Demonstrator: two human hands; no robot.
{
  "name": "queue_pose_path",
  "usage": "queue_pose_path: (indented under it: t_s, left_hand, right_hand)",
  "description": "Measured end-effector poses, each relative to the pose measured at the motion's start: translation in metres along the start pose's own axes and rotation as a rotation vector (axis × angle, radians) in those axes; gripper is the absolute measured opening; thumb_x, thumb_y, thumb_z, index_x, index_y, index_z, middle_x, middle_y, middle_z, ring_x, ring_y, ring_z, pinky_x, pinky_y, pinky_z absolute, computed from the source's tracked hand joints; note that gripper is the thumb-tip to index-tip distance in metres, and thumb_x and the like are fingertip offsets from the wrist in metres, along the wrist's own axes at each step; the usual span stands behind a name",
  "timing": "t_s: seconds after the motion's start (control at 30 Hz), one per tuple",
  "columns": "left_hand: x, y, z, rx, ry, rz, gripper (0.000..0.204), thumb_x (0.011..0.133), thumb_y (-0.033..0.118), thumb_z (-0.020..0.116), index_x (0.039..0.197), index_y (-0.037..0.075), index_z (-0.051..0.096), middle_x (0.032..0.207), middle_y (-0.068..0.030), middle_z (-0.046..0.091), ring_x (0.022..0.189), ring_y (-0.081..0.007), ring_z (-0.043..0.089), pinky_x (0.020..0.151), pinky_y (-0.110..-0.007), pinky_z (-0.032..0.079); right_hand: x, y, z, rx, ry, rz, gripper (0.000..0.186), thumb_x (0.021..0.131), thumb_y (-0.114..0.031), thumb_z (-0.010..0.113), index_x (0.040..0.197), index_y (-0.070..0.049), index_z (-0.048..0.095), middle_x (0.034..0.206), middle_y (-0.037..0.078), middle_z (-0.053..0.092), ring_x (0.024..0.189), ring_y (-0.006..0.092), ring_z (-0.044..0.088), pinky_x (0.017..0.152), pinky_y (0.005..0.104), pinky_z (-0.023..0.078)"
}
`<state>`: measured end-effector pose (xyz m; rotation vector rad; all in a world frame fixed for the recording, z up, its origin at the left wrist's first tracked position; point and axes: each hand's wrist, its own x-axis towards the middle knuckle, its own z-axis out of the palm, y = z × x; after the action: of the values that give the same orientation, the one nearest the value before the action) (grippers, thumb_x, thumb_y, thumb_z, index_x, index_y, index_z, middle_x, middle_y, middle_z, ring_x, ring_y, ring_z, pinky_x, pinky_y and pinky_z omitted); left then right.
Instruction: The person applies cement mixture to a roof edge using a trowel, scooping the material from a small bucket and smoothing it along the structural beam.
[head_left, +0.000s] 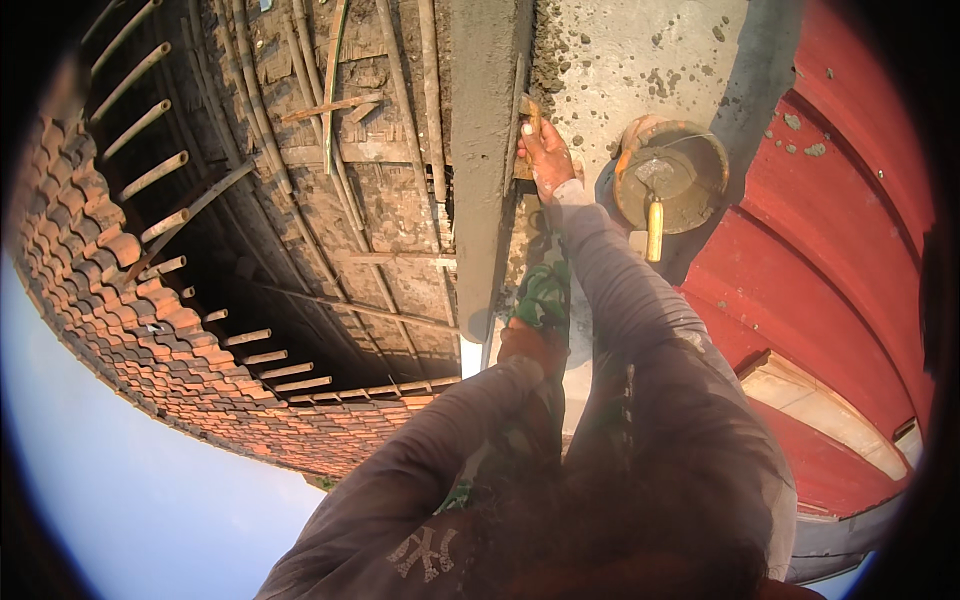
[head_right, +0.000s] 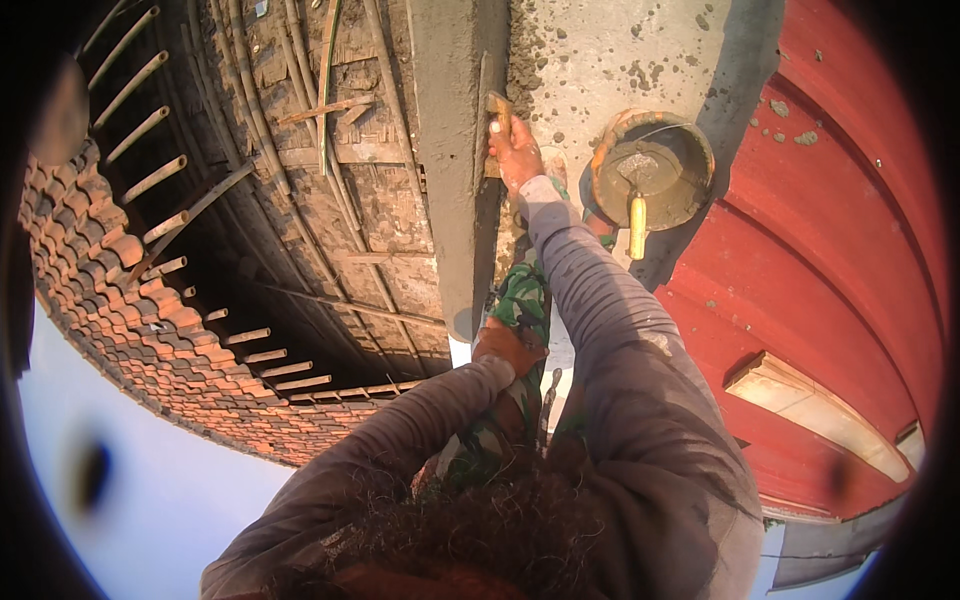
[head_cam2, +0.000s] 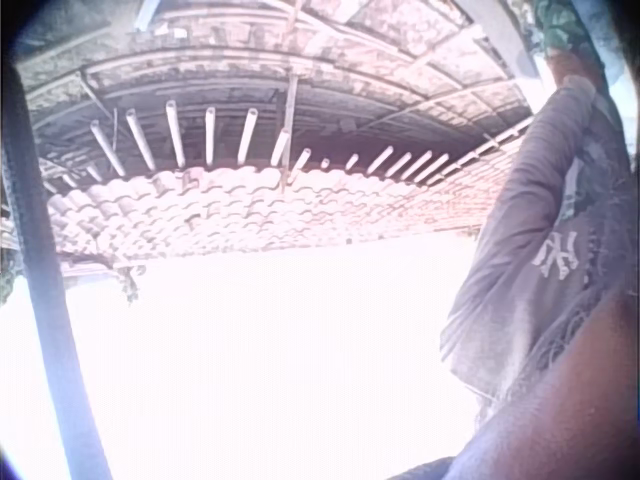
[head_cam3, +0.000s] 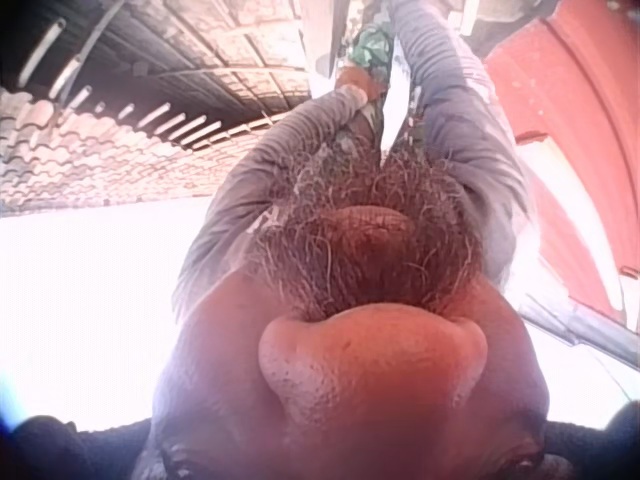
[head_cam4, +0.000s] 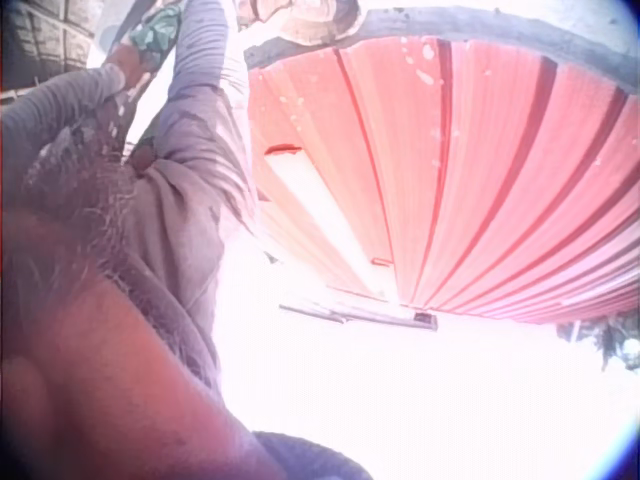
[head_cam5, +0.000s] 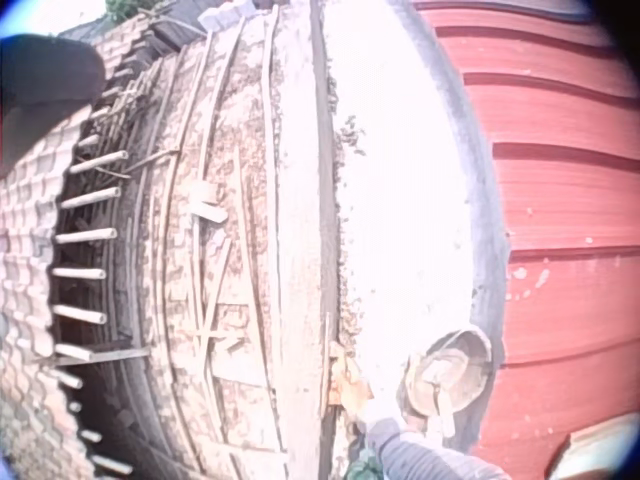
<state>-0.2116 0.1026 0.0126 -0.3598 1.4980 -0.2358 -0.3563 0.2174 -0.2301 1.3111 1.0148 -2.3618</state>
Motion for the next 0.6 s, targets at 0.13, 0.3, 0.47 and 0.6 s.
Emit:
queue_pose_path:
  t_s: [0.13,0.3,0.47,0.6]
  left_hand:
    - [0.019,-0.013,0.025,0.05,-0.029,0.021,0.117,0.068,0.065,0.086,0.138,-0.012,0.032,0.13,-0.0278,0.057,0.12,-0.0383,0.062,0.101,-0.042,0.053]
    - [0.022,-0.011,0.025,0.045,0.002,0.047,0.115,0.07,0.064,0.084,0.139,-0.012,0.031,0.131,-0.0279,0.055,0.121,-0.039,0.062,0.101,-0.043,0.053]
    - [-0.011,0.01,-0.01,0.08,-0.041,0.01,0.091,0.084,0.058,0.07,0.136,-0.006,0.033,0.135,-0.028,0.05,0.122,-0.0378,0.063,0.099,-0.044,0.054]
    - [-0.005,0.008,-0.005,0.048,0.003,-0.02,0.087,0.087,0.057,0.067,0.134,-0.009,0.034,0.135,-0.0258,0.052,0.122,-0.0377,0.063,0.1,-0.042,0.053]
  right_hand:
    - [-0.028,0.005,0.018,0.009,0.005,-0.055,0.05,0.105,-0.039,0.062,0.144,-0.008,0.054,0.098,0.0,0.061,0.084,0.0096,0.054,0.079,0.0281,0.049]
    - [0.055,-0.116,0.032,-0.147,0.112,-0.249,0.044,0.106,-0.038,0.061,0.137,-0.008,0.057,0.09,-0.002,0.057,0.08,0.0086,0.052,0.076,0.0291,0.049]
    - [0.011,-0.01,0.027,-0.086,0.305,0.045,0.029,0.104,-0.032,0.062,0.117,-0.005,0.064,0.075,-0.001,0.055,0.064,0.0103,0.049,0.059,0.0321,0.041]
    - [-0.081,0.082,0.016,-0.063,0.288,0.426,0.027,0.104,-0.034,0.062,0.108,-0.008,0.062,0.073,0.0,0.057,0.066,0.0126,0.056,0.059,0.0331,0.045]
